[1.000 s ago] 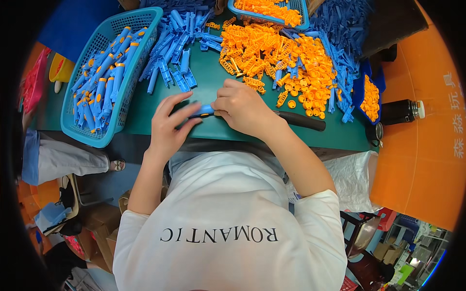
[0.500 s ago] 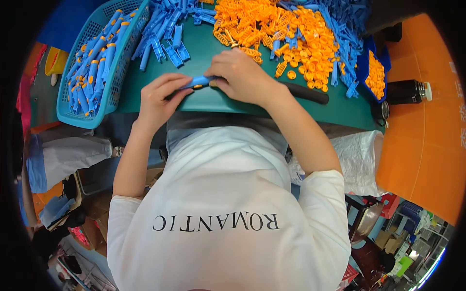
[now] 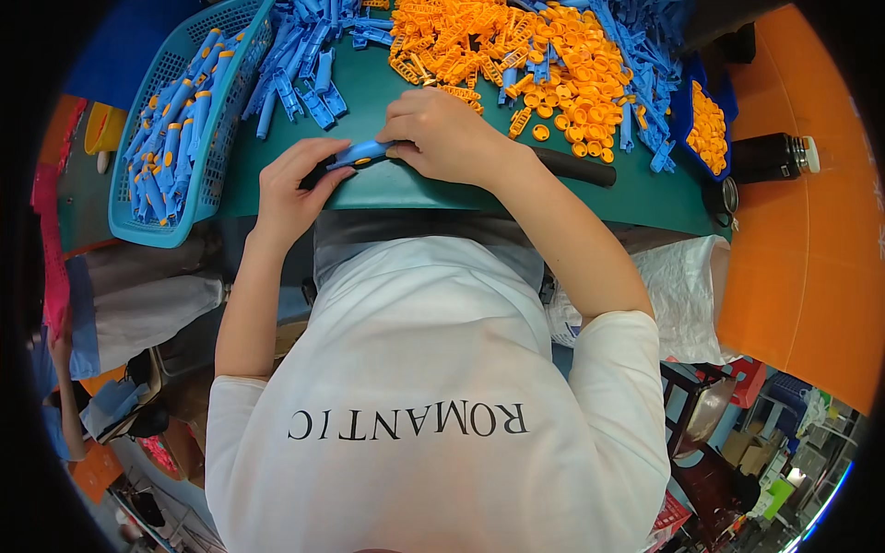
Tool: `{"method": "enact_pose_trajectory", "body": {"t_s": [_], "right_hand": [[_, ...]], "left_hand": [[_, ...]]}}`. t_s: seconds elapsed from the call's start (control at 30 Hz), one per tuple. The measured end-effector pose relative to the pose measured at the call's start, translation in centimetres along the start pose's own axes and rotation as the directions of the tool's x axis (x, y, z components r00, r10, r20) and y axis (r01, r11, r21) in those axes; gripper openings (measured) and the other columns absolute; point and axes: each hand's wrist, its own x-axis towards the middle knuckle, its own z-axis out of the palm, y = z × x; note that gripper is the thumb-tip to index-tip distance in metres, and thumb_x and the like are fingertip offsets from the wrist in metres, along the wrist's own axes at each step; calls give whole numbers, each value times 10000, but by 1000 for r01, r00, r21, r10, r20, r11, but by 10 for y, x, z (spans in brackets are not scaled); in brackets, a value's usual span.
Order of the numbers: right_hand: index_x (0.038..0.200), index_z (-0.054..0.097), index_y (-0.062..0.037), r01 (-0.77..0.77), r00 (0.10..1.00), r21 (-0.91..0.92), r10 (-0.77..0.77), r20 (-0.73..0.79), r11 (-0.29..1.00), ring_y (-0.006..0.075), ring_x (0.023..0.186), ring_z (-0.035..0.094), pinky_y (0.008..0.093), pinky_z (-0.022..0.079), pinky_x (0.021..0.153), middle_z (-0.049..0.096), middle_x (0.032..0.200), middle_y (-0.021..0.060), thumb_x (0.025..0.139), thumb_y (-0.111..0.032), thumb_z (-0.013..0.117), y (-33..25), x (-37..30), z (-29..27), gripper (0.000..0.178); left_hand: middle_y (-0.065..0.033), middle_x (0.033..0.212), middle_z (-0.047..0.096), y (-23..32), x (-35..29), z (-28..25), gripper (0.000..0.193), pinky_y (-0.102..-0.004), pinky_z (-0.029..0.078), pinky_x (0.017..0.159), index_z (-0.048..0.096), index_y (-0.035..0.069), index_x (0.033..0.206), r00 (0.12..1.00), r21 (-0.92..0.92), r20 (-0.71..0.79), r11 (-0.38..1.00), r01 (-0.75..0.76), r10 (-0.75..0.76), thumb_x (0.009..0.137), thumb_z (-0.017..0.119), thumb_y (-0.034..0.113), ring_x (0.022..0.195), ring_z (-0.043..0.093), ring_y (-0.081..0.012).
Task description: Assembling blue and orange plastic toy components by hand and using a small hammer at a factory workbench.
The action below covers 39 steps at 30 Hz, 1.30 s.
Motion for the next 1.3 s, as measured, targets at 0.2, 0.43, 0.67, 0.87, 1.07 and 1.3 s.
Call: {"method": "enact_pose_trajectory", "body": {"t_s": [0.2, 0.43, 0.67, 0.87, 1.07, 1.3], "right_hand": [[922, 744, -51, -42, 995, -8, 42, 87, 999, 284, 832, 621, 401, 502, 755, 658, 862, 68, 743, -40, 781, 1, 6, -3, 183], [971, 740, -63, -50, 974, -53, 37, -223, 997, 292, 884, 602, 406, 477, 828, 655, 870, 75, 746, -66, 795, -16, -12, -3, 232], [1020, 699, -51, -501, 865, -355, 444, -235, 789, 300, 995, 591, 402, 440, 864, 654, 966, 87, 802, -74, 765, -46, -79, -40, 229], [1027, 680, -19, -364, 915, -297, 278, -294, 883, 306, 887, 615, 380, 458, 804, 624, 923, 115, 858, -38, 708, -45, -73, -41, 173], [1112, 686, -36, -468, 884, -306, 447, -139, 829, 319, 770, 651, 368, 513, 663, 661, 904, 108, 922, -43, 657, -76, -54, -43, 192], [1092, 702, -66, -491, 863, -207, 440, -248, 846, 320, 719, 647, 378, 509, 611, 658, 893, 91, 907, -67, 674, -83, -49, -30, 188]], "left_hand": [[-120, 1085, 716, -5, -2, 3, 330, -325, 569, 760, 744, 62, 1081, 997, 32, -4, 997, -70, 71, 766, 833, 21, 923, 704, -250], [-88, 1046, 705, 3, 3, -3, 292, -393, 534, 825, 750, 65, 1057, 992, 73, 81, 992, -98, 92, 774, 818, 35, 957, 658, -299], [-126, 1133, 652, 1, -5, -1, 304, -387, 533, 818, 741, 67, 1083, 999, 12, 40, 1000, 4, -4, 792, 799, 3, 1020, 644, -309], [-125, 1126, 629, 3, -6, 2, 307, -380, 518, 853, 737, 63, 1095, 1000, 25, 26, 1000, 0, -1, 799, 791, -4, 1044, 623, -310], [-108, 1126, 630, -1, -10, 5, 291, -389, 492, 886, 751, 75, 1069, 999, 11, -11, 1000, 30, -30, 791, 788, -1, 1055, 609, -306], [-86, 1106, 640, 2, -9, 3, 279, -393, 464, 909, 763, 89, 1073, 1000, 67, -12, 998, 6, -5, 801, 778, 27, 1057, 601, -296]]}}
